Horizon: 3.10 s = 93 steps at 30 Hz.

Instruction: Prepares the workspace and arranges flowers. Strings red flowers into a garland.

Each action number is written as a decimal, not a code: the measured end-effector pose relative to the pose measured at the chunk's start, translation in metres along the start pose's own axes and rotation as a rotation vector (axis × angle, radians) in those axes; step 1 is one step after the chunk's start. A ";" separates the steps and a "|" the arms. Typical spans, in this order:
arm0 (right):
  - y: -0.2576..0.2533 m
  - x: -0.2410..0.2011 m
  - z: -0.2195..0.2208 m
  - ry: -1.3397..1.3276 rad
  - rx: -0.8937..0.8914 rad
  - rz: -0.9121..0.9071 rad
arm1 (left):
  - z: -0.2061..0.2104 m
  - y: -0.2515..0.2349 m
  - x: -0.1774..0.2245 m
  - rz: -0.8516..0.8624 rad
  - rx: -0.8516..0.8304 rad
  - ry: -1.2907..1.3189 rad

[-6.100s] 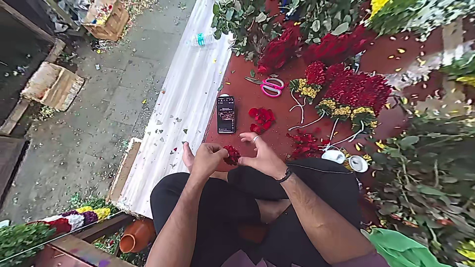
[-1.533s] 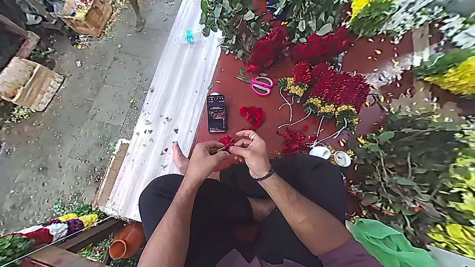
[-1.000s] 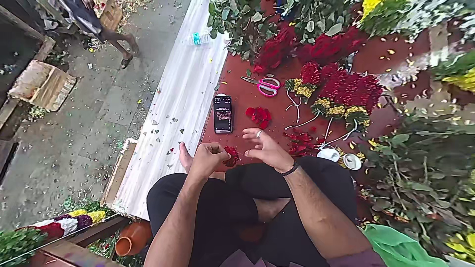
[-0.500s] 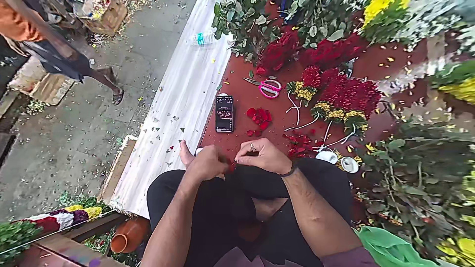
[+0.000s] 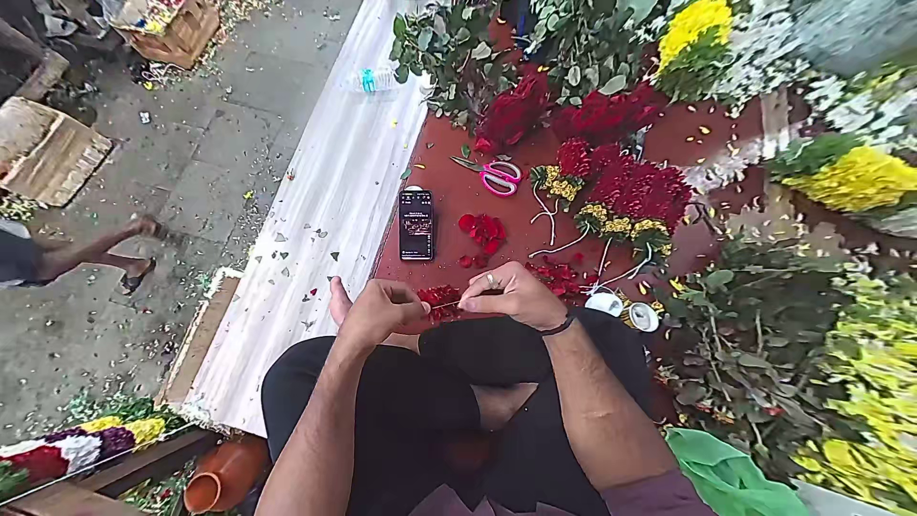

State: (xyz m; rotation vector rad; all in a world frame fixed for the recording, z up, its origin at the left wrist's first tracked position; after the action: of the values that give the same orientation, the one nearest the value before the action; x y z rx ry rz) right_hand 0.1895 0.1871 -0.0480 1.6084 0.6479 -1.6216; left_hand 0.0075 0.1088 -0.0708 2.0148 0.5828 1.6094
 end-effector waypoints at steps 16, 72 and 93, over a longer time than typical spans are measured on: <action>-0.053 0.160 -0.085 1.018 0.351 0.575 | -0.003 -0.002 -0.006 -0.051 0.062 -0.083; -0.004 0.067 0.020 -0.220 0.478 0.431 | 0.004 -0.004 0.008 0.087 0.183 0.073; -0.016 0.000 0.022 0.054 0.025 -0.065 | 0.009 0.004 0.006 -0.024 -0.084 -0.531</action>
State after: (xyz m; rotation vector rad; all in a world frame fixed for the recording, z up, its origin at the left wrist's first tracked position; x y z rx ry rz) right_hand 0.1633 0.1790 -0.0490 1.6698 0.7168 -1.6436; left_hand 0.0179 0.1084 -0.0653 2.2323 0.3289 0.9960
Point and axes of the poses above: each hand's wrist, its own y-axis away from the middle knuckle, its own z-axis out of the palm, x = y × z, the point moved 9 cm from there along -y, towards the middle knuckle, and after that the axes turned 2 degrees about x, right-handed, at the moved point
